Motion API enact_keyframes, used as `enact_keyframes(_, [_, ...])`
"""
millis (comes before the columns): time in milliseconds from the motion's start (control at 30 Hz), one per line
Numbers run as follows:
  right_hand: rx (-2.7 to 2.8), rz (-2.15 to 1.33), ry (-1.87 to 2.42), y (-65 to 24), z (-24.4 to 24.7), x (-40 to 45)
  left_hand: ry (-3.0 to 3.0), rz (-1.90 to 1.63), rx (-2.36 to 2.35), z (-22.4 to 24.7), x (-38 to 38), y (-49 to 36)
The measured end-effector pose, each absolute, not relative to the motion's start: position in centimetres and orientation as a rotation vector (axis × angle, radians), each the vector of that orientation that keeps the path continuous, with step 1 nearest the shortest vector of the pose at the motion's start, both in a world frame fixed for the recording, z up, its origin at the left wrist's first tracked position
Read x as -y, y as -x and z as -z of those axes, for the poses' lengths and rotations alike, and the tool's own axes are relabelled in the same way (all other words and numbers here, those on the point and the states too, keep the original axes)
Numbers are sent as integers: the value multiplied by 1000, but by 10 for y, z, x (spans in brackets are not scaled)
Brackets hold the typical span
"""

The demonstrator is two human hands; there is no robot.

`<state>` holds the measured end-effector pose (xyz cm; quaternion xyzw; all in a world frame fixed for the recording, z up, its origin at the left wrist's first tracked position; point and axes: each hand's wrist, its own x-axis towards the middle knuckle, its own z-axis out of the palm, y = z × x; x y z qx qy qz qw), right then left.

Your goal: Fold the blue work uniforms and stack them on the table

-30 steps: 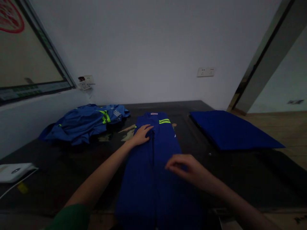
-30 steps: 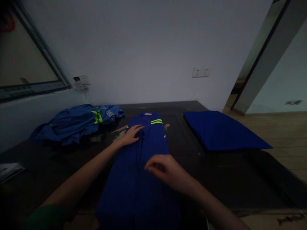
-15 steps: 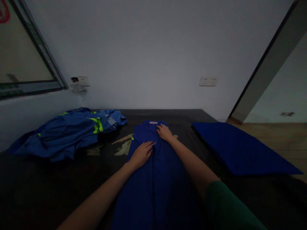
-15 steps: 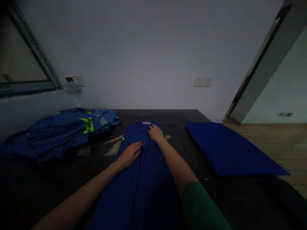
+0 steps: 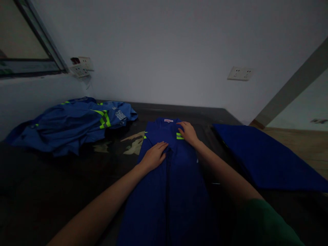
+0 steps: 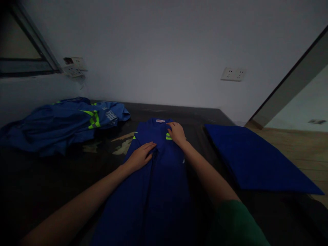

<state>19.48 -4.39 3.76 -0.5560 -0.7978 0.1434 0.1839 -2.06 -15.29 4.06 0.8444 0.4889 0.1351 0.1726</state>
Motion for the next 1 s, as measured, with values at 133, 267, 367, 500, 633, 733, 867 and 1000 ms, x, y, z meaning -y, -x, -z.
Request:
enact_keyframes(133, [2664,-675,791,-191,-77,78,-2313,-386,-1408,-40,151,21])
enact_keyframes(267, [2974,-614,668,-187,-101,92,-2333,-428,-1401,-42,153,22])
enact_keyframes(367, [3027,-721,684,-186,-110,83,-2425,-463,-1384,-47,155,23])
enact_keyframes(500, [2873,-1063,584,-187,-109,68,-2551,-445,-1399,-55,157,24])
enact_keyframes(633, [2709,-1248,665,-186,-92,67,-2609,-373,-1345,-56,158,23])
enact_keyframes(733, [2566,-1280,756,-183,-74,75,-2555,-413,-1345,-56,159,22])
enact_keyframes(867, [2348,-1330,787,-179,-53,89,-2502,-466,-1352,-60,161,20])
enact_keyframes(1000, [2242,-1310,825,-177,-40,96,-2498,-462,-1371,-63,162,19])
